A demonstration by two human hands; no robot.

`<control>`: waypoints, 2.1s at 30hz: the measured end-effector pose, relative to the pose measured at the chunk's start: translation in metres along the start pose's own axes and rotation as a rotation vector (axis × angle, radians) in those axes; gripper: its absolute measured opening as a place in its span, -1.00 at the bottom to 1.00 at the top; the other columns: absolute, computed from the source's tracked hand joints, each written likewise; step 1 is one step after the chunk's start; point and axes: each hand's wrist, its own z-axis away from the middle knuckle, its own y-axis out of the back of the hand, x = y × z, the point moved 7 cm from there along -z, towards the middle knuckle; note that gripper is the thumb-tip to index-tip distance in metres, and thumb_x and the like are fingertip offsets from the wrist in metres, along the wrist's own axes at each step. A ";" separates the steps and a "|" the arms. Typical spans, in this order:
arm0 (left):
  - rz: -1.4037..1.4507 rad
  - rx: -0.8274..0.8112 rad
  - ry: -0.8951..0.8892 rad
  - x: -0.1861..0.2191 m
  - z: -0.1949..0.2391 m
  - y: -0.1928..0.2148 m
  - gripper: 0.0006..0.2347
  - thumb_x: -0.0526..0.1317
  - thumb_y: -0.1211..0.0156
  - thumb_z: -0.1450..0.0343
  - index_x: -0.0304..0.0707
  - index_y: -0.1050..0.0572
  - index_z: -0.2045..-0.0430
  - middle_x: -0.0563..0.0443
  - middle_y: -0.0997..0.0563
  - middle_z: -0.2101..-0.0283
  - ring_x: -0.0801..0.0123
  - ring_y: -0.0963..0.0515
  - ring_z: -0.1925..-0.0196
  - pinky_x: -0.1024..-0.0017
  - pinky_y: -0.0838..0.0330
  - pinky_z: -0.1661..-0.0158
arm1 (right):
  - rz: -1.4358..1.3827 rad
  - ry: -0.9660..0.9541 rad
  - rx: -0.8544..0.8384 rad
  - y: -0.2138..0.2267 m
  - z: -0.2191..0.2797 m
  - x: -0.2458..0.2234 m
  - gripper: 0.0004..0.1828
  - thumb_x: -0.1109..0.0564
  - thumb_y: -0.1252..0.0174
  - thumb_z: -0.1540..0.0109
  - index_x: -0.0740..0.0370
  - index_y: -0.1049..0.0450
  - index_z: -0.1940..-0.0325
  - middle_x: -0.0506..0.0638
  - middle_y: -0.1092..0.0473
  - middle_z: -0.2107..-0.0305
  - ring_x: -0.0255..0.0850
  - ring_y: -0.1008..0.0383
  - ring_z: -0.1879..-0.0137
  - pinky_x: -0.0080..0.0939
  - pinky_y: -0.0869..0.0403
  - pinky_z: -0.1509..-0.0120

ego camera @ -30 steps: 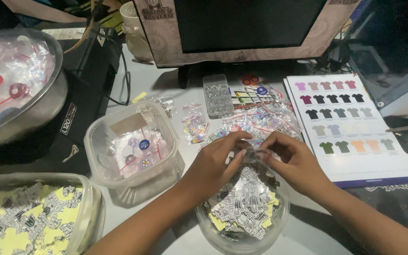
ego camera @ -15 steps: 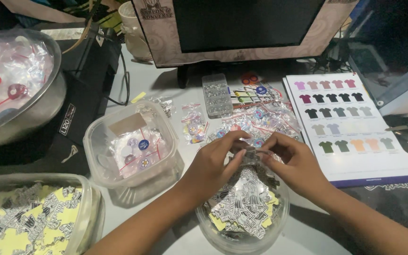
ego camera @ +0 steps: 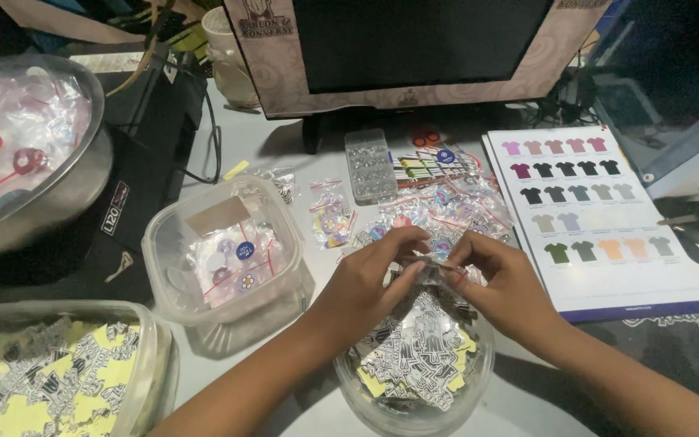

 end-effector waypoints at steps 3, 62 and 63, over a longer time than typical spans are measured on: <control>0.046 -0.001 -0.011 -0.002 0.000 0.001 -0.74 -0.40 -0.20 -0.46 -0.40 -0.40 -0.03 -0.27 -0.68 0.18 -0.01 -0.73 0.16 0.22 -0.65 0.16 | 0.004 -0.053 -0.015 -0.002 -0.001 -0.011 -0.78 0.36 -0.45 0.00 0.41 -0.49 0.43 0.17 -0.48 0.57 -0.15 -0.50 0.33 -0.04 -0.54 0.05; 0.017 0.332 -0.009 -0.003 0.004 0.036 -0.90 -0.28 -0.08 -0.50 -0.23 -0.44 0.15 -0.05 -0.56 0.27 0.14 -0.62 0.37 0.28 -0.50 0.26 | 1.121 0.207 0.093 0.042 -0.058 0.028 -0.49 0.02 -0.25 -0.25 0.02 -0.34 -0.28 0.05 -0.35 0.07 0.11 -0.41 -0.15 0.19 -0.42 -0.17; 0.008 0.360 -0.061 0.004 0.004 0.041 -0.90 -0.29 -0.07 -0.49 -0.26 -0.45 0.16 -0.06 -0.55 0.29 0.12 -0.60 0.41 0.26 -0.49 0.28 | 1.086 0.260 0.164 0.045 -0.057 0.025 -0.51 0.04 -0.26 -0.25 0.03 -0.35 -0.25 0.05 -0.35 0.07 0.11 -0.42 -0.14 0.18 -0.41 -0.16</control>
